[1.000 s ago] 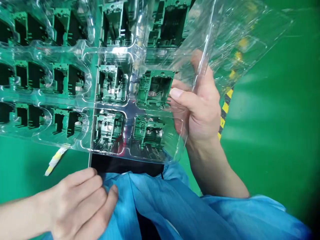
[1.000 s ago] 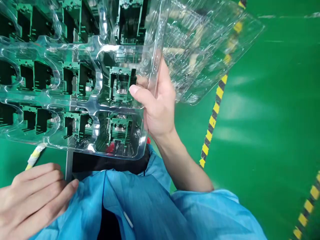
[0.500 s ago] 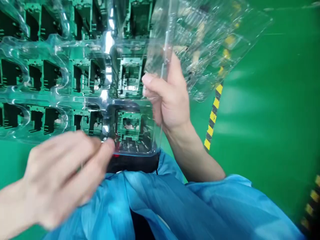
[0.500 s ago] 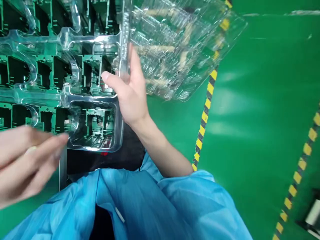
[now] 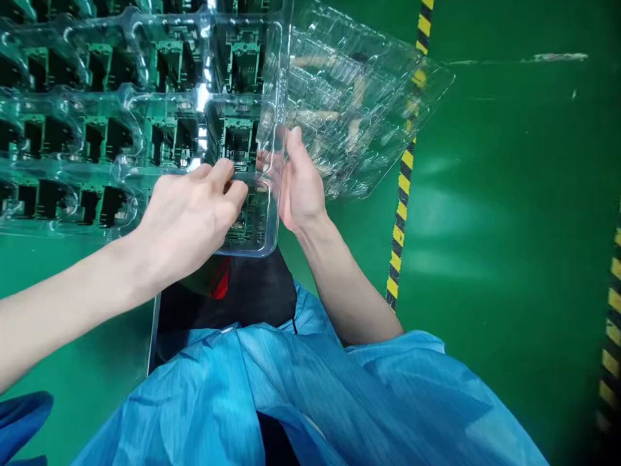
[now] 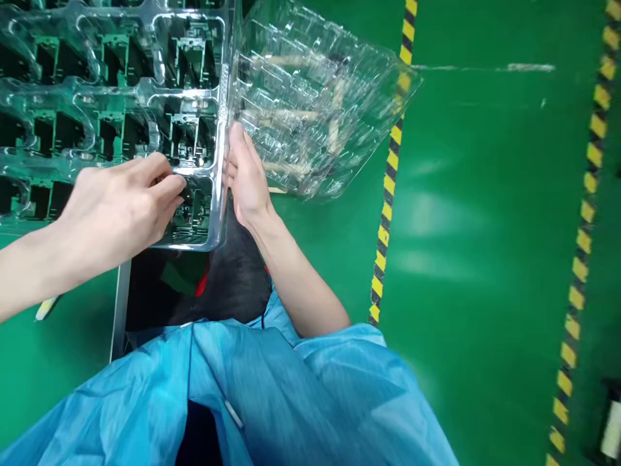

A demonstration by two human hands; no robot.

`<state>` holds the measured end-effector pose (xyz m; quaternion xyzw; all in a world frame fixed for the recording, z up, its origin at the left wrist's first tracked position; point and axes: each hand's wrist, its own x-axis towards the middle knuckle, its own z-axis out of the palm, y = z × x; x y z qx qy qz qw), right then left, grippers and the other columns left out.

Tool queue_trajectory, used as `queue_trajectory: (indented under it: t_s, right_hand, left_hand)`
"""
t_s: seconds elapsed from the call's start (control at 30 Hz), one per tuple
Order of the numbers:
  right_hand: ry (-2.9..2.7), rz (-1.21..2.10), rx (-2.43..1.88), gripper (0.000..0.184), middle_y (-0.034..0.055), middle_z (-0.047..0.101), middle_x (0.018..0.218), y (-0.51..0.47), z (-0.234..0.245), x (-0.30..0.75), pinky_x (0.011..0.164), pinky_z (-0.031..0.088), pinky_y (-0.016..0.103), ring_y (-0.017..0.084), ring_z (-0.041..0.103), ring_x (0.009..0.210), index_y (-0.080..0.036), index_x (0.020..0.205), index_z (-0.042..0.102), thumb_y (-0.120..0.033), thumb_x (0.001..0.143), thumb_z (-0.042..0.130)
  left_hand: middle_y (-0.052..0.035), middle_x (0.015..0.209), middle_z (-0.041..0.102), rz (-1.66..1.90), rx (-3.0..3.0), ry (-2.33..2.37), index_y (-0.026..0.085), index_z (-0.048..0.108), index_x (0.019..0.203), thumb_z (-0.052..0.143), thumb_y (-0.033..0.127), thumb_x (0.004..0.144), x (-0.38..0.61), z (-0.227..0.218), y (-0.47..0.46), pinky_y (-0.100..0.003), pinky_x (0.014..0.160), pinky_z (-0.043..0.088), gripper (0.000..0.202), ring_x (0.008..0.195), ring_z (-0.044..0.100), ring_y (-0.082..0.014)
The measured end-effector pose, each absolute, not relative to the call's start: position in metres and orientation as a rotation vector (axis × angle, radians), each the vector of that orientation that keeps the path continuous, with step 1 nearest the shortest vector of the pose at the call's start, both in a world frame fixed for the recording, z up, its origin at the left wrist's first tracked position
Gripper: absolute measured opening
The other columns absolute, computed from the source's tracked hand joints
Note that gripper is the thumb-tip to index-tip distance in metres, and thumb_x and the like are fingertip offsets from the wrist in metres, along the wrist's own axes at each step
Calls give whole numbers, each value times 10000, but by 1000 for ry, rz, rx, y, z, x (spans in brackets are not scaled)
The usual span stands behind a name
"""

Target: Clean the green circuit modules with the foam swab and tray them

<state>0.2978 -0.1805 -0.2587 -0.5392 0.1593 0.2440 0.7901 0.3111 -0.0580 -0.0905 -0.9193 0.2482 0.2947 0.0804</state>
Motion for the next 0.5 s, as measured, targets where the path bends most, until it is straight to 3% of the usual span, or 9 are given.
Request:
queue_trajectory:
  t_s: [0.1, 0.27, 0.43, 0.5]
  right_hand:
    - [501, 465, -1101, 806, 66, 657, 1196, -188, -269, 281, 842, 599, 387, 244, 678, 1131, -285, 1280, 535, -900, 760, 499]
    - [765, 198, -1161, 506, 29, 700, 1051, -217, -273, 236, 876, 592, 391, 205, 714, 1047, -270, 1138, 574, -670, 832, 618]
    - [736, -42, -1289, 169, 10, 706, 896, -242, -258, 204, 722, 578, 300, 177, 714, 850, -283, 986, 669, -345, 843, 734]
    - [483, -178, -1490, 228, 4, 708, 925, -242, -238, 194, 740, 568, 297, 169, 696, 857, -309, 1068, 702, -187, 875, 705]
  left_hand:
    - [-98, 860, 637, 970, -2770, 635, 148, 641, 762, 380, 89, 888, 310, -98, -59, -298, 536, 390, 296, 703, 611, -188]
    - [-147, 1136, 633, 1022, -2749, 658, 89, 641, 992, 414, 103, 891, 321, -87, -64, -390, 767, 552, 249, 1030, 668, -290]
    - [-63, 1183, 543, 842, -2737, 535, 106, 603, 1146, 255, 306, 967, 323, -18, -26, -538, 872, 571, 439, 1170, 647, -331]
    - [-33, 1065, 554, 557, -2970, 397, 130, 649, 1052, 345, 416, 966, 300, 18, 7, -525, 933, 546, 427, 1141, 652, -284]
